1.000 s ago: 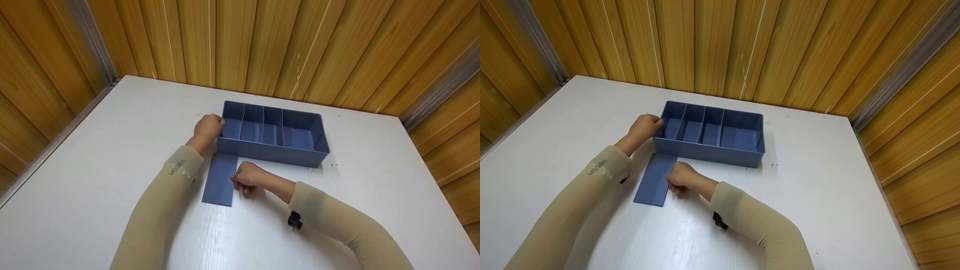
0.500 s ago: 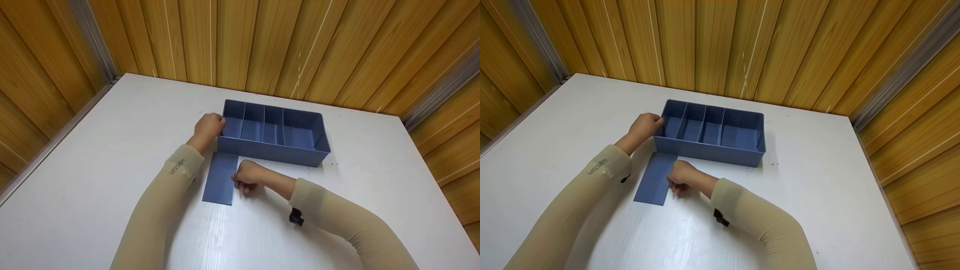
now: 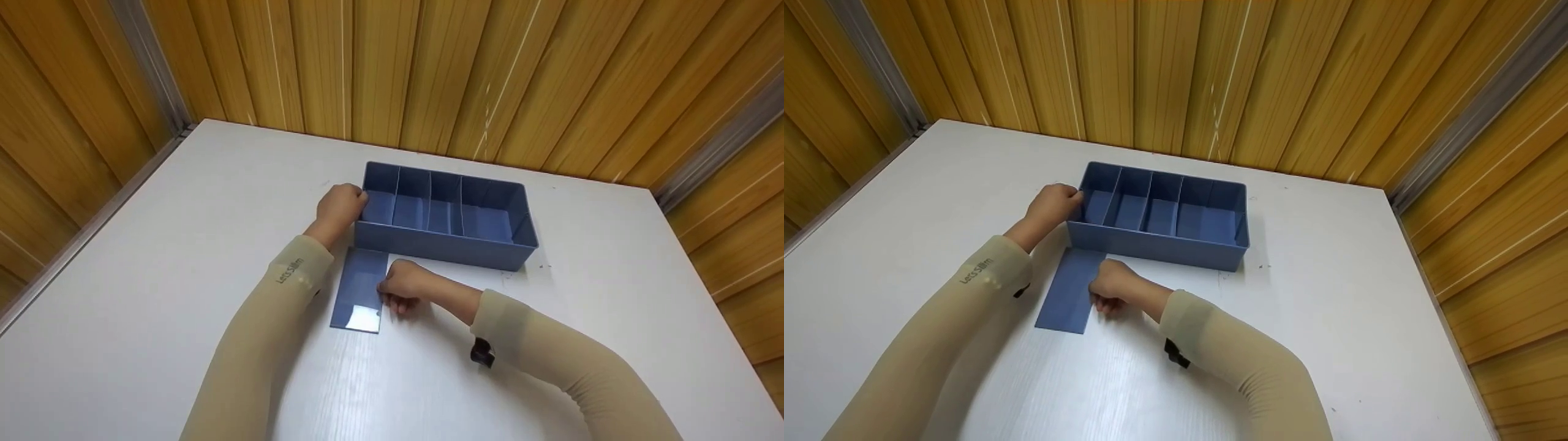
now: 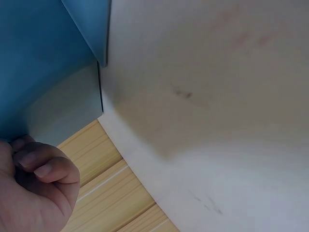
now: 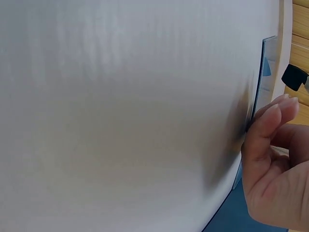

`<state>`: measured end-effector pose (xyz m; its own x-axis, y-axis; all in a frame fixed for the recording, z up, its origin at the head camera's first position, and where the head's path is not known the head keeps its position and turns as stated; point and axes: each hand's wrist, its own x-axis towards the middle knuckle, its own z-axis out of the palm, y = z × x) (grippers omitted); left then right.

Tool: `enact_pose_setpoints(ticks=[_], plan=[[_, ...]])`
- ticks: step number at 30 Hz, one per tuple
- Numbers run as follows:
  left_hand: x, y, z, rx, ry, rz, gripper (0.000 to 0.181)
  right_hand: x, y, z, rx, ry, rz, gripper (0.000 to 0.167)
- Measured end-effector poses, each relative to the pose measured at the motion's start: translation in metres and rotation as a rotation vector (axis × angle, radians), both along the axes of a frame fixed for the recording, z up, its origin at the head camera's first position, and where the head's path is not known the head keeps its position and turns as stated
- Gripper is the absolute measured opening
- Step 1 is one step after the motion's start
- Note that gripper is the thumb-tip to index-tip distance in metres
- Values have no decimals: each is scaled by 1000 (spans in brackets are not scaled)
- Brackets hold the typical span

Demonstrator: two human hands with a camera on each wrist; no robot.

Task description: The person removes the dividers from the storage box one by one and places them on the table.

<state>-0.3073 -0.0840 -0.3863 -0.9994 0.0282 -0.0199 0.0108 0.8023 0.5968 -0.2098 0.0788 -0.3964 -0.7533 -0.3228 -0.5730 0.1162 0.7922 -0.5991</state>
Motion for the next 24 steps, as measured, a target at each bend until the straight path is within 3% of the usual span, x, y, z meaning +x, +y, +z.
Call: enact_pose_setpoints(ticks=[6,15,24], plan=[[0,-1,2,-4,-11,-1,38,-5,7,12,-47,31,72,42],[1,1,3,-38,-17,-11,37,-21,42,67,-96,155,132,38],[2,2,2,-16,-13,-4,36,-34,73,103,-37,286,156,40]])
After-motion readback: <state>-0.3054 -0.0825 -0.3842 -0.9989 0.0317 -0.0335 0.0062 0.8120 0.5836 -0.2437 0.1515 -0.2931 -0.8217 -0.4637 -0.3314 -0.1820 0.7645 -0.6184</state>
